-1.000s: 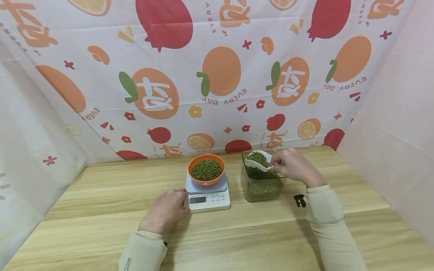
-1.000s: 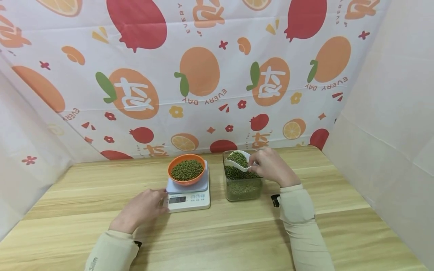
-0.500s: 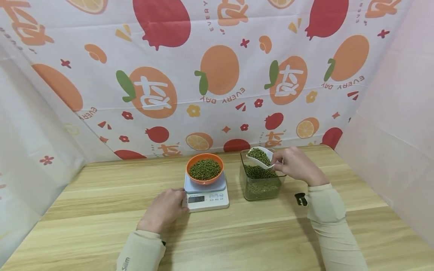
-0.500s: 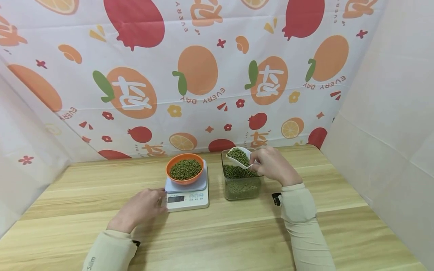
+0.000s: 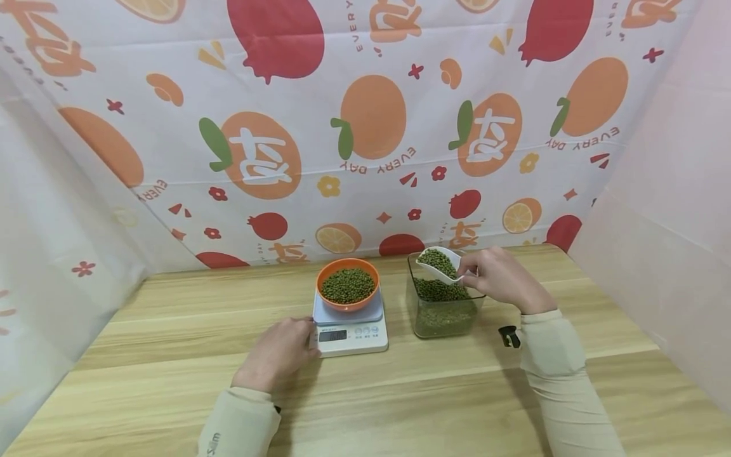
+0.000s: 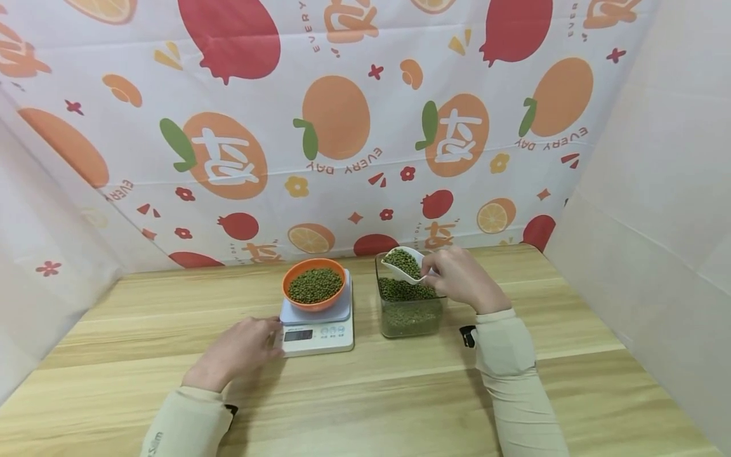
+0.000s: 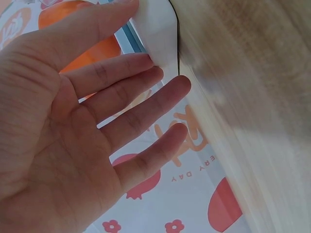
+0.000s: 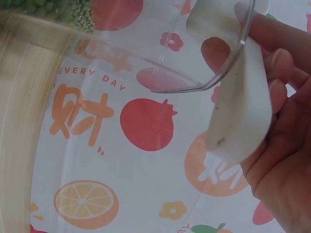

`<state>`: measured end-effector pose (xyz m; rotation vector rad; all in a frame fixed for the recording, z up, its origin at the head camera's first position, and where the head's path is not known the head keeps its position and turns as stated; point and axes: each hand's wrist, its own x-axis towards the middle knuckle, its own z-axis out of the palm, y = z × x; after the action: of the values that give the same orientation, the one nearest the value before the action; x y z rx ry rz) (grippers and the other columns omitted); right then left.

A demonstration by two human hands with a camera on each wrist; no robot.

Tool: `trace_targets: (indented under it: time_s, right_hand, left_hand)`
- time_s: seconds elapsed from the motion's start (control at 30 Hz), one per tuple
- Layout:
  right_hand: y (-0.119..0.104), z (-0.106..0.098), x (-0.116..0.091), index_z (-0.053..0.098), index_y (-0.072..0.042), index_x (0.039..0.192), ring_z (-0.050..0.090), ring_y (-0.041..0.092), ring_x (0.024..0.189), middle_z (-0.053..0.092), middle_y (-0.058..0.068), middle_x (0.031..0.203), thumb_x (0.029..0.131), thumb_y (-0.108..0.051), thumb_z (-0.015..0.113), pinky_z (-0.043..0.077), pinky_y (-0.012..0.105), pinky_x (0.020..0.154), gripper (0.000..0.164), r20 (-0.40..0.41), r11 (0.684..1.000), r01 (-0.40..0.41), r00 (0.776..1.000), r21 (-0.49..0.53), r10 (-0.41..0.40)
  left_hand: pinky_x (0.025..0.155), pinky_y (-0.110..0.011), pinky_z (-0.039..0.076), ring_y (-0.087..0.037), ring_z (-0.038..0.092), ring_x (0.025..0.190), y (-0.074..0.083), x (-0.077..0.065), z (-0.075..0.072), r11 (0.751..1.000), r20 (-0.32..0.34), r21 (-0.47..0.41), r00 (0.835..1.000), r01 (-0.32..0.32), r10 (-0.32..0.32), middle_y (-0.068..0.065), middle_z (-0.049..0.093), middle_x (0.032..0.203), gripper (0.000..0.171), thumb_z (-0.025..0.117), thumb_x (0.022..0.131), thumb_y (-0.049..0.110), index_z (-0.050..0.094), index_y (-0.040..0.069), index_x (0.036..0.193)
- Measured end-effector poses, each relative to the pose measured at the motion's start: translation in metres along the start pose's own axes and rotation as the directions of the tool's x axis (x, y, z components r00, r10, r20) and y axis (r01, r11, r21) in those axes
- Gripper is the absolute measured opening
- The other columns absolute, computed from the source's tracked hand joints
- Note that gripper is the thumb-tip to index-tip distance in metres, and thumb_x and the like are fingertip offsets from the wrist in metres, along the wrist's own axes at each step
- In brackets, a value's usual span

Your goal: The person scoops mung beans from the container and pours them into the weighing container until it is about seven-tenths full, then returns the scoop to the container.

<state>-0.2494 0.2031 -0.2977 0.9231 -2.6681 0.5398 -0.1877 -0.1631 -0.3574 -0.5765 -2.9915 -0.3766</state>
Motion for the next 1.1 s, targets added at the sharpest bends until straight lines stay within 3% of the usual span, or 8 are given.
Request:
trace_targets:
  time_s: [0.37,1.1]
  right_hand:
    - [-0.003,-0.004,0.006,0.067,-0.013,0.074,0.047,0.007,0.055,0.061,-0.006,0.066,0.076,-0.004,0.065,0.042,0.029,0.049,0.009,0.008,1.0,0.022,1.0,-0.005,-0.022]
    - [-0.024,-0.01,0.021,0.065,-0.017,0.072,0.043,0.008,0.054,0.059,-0.007,0.066,0.076,-0.007,0.063,0.04,0.029,0.049,0.011,0.01,0.998,0.057,0.998,-0.024,-0.057]
  left_hand:
    - [0.055,-0.032,0.046,-0.011,0.045,0.057,0.0,-0.001,0.001,0.999,-0.014,0.036,1.0,-0.018,0.018,0.001,0.057,0.069,0.02,0.076,0.066,0.016,0.064,0.006,0.08]
    - [0.057,-0.033,0.048,-0.012,0.049,0.058,0.001,-0.003,0.0,0.999,-0.037,0.023,0.999,-0.034,0.035,0.0,0.058,0.069,0.018,0.076,0.064,0.014,0.062,0.007,0.075]
